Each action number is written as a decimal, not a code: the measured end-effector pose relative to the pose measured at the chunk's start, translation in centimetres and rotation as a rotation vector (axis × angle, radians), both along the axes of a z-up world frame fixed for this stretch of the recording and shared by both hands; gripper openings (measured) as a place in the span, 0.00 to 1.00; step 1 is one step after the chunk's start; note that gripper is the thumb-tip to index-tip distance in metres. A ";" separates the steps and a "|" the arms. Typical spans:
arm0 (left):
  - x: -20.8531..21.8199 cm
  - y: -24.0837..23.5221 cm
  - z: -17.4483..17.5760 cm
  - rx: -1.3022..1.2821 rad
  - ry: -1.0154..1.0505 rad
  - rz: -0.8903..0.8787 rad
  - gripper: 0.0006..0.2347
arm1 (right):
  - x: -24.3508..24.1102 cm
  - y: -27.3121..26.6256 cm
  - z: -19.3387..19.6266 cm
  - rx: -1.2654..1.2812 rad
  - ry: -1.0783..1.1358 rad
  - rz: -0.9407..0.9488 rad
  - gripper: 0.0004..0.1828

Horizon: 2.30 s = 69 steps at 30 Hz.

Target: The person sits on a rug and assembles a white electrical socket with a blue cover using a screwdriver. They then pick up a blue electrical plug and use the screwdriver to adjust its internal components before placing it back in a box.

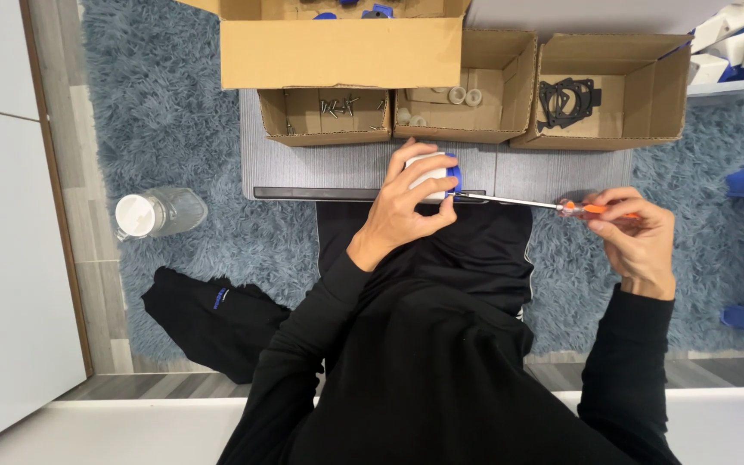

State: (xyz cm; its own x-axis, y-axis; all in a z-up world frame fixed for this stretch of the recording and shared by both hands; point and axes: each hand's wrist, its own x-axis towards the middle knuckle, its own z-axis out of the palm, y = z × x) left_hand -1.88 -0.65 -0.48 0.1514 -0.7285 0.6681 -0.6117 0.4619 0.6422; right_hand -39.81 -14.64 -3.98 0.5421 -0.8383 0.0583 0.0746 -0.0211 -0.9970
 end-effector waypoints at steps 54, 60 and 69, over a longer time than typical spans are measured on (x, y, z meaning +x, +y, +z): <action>2.2 -0.1 -1.0 0.140 -0.459 0.160 0.23 | 10.0 -0.4 4.3 -0.623 0.343 -0.199 0.14; 1.8 0.1 1.6 0.119 -0.289 0.118 0.22 | 10.6 -0.4 4.9 -0.668 0.354 -0.233 0.10; 2.6 0.3 2.3 0.157 0.053 0.008 0.20 | 11.2 0.0 5.1 -0.733 0.363 -0.262 0.10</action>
State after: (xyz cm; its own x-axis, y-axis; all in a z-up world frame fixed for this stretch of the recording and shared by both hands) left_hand 0.73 -0.36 1.82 0.1894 -0.8220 0.5371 -0.5787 0.3484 0.7374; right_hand -28.65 -14.60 1.13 0.4266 -0.7573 0.4945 -0.3440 -0.6415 -0.6857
